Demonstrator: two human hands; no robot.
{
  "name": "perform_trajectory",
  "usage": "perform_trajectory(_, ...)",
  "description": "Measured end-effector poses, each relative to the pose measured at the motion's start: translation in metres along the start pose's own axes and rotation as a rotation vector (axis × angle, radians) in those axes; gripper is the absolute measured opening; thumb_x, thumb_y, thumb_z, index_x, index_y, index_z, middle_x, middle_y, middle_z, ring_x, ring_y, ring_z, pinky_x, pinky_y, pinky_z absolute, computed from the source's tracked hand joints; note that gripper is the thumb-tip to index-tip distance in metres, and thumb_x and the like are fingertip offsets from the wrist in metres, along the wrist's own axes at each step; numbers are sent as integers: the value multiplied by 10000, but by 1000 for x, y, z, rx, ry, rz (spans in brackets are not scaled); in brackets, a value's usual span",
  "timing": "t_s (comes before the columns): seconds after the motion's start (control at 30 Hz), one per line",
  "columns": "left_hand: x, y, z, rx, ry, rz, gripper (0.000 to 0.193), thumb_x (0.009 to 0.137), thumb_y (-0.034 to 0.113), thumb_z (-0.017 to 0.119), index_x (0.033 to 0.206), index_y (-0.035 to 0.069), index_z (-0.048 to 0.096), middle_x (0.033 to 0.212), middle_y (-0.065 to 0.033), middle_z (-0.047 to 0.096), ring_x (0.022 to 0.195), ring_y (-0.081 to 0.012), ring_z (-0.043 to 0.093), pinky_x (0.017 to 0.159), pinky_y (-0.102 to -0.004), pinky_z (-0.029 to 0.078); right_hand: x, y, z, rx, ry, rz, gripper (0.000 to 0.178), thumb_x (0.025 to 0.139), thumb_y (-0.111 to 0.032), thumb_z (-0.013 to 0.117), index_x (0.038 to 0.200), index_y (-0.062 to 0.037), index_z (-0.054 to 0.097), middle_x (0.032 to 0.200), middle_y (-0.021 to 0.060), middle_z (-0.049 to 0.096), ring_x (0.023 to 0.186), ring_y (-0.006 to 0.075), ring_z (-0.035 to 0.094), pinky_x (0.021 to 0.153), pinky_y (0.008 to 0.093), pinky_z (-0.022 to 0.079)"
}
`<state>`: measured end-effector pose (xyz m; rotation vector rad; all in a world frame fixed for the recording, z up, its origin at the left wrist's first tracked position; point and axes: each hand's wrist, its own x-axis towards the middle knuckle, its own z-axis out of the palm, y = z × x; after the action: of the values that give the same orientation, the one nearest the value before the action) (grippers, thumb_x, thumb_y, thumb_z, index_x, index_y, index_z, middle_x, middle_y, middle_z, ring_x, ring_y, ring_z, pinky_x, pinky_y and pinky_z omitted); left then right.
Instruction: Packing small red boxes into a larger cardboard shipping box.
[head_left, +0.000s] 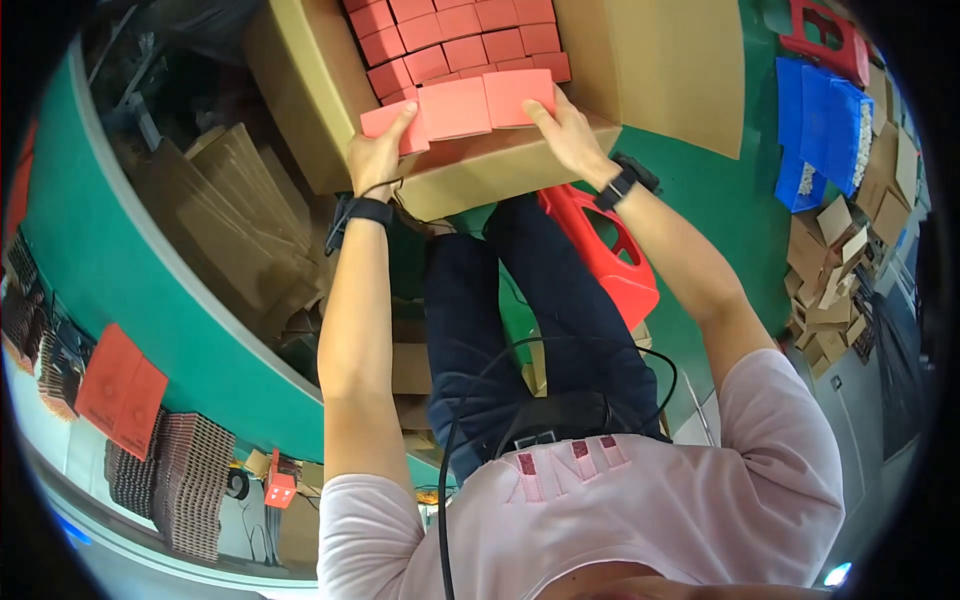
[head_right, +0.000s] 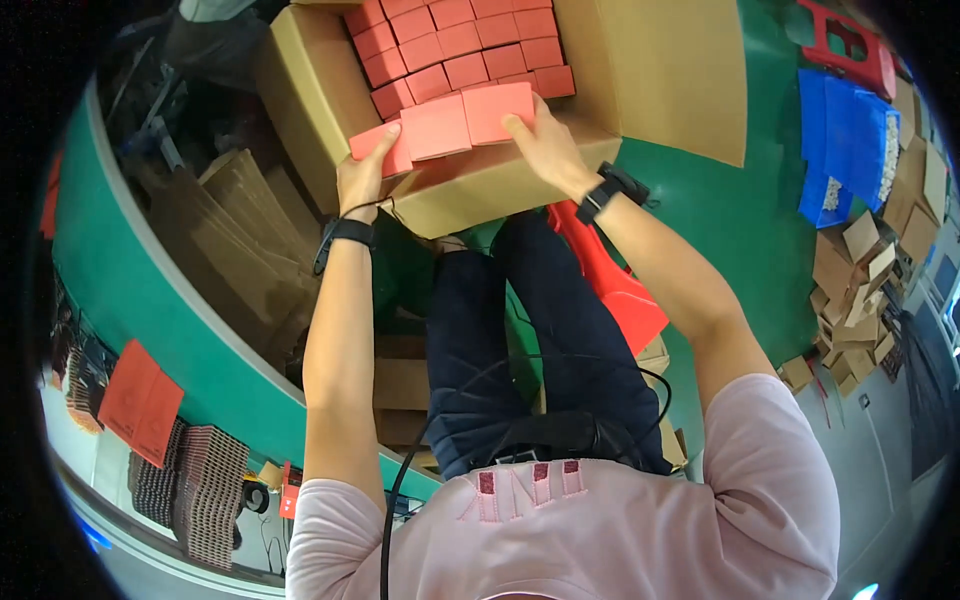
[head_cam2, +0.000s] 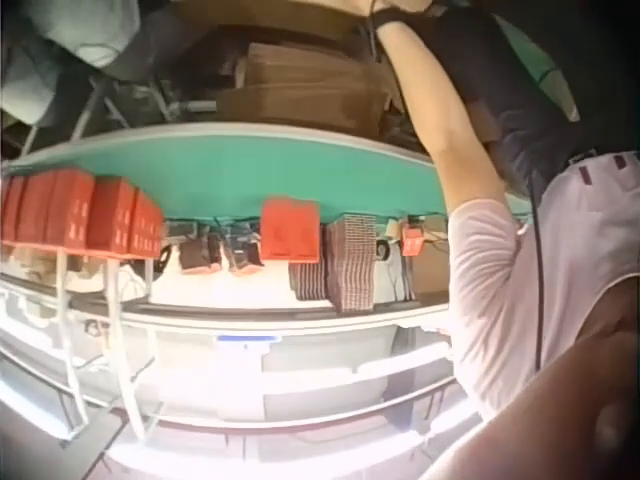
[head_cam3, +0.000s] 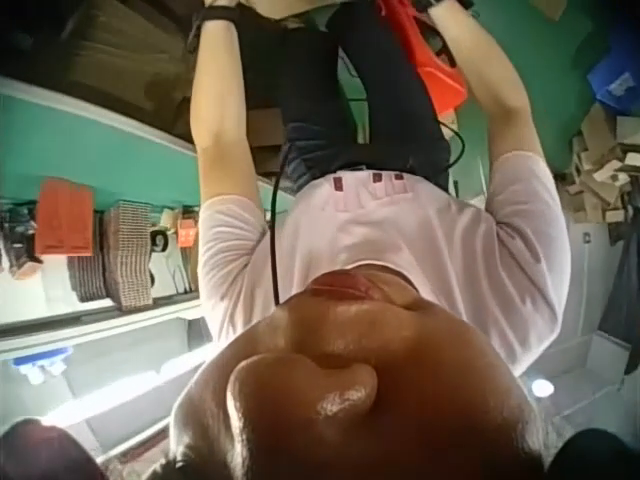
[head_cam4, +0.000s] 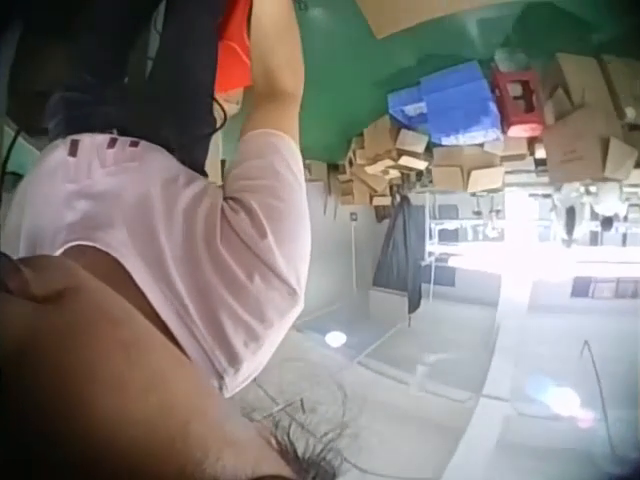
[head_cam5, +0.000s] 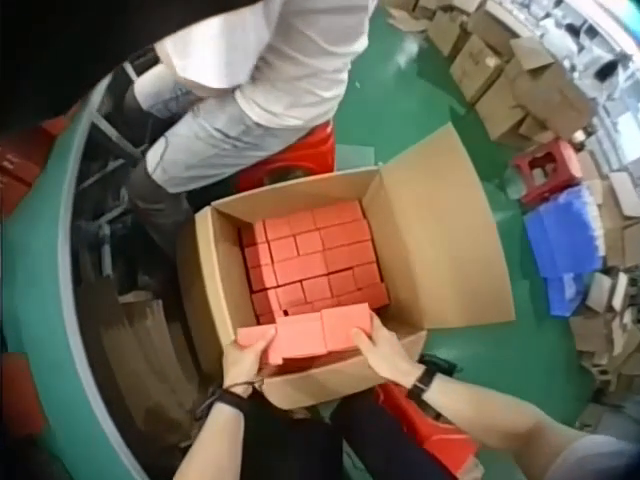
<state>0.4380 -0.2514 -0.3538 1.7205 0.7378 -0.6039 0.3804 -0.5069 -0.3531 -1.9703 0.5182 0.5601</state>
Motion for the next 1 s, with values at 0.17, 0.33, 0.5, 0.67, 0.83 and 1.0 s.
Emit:
perform_trajectory(0.17,67,-47,5,387,121,-146,699,672,494,839,1040,-83,691,1033,-170,699,935,-227,676,828,-344,521,61,53,26,110,-128,47,564,954,-389,513,1366,-10,450,1318,190,572,1246,325,525,1031,378,393)
perform_trajectory(0.33,84,-30,19,593,141,-229,945,561,655,820,1044,-141,658,1089,-245,671,1040,-303,650,910,-362,489,110,61,28,169,-343,145,570,962,-424,474,1358,-13,472,1357,153,541,1262,291,499,1038,390,384)
perform_trajectory(0.5,100,-38,33,694,175,-287,1045,504,705,813,1060,-162,636,1133,-271,646,1080,-343,630,931,-383,479,160,81,43,107,-435,417,686,937,-520,439,1412,-26,414,1416,148,485,1293,298,468,1037,452,406)
perform_trajectory(0.67,113,-68,24,377,152,-159,937,546,611,854,1099,-112,632,1167,-272,631,1101,-370,614,977,-394,468,169,86,47,49,-506,394,669,947,-494,455,1407,-8,421,1407,161,491,1279,279,486,1048,430,396)
perform_trajectory(0.83,96,-105,20,353,200,-38,1123,591,562,856,1361,-100,376,1245,-282,574,1171,-376,564,1014,-395,431,123,112,55,96,-363,-5,616,986,-421,473,1424,0,373,1405,182,489,1314,279,448,1100,359,321)
perform_trajectory(1.0,33,-77,34,827,164,247,1086,653,405,843,1456,-27,253,1432,-357,292,1315,-500,320,1094,-526,295,95,97,52,-31,-303,22,689,965,-428,536,1475,-35,293,1417,203,471,1348,308,414,1107,373,315)
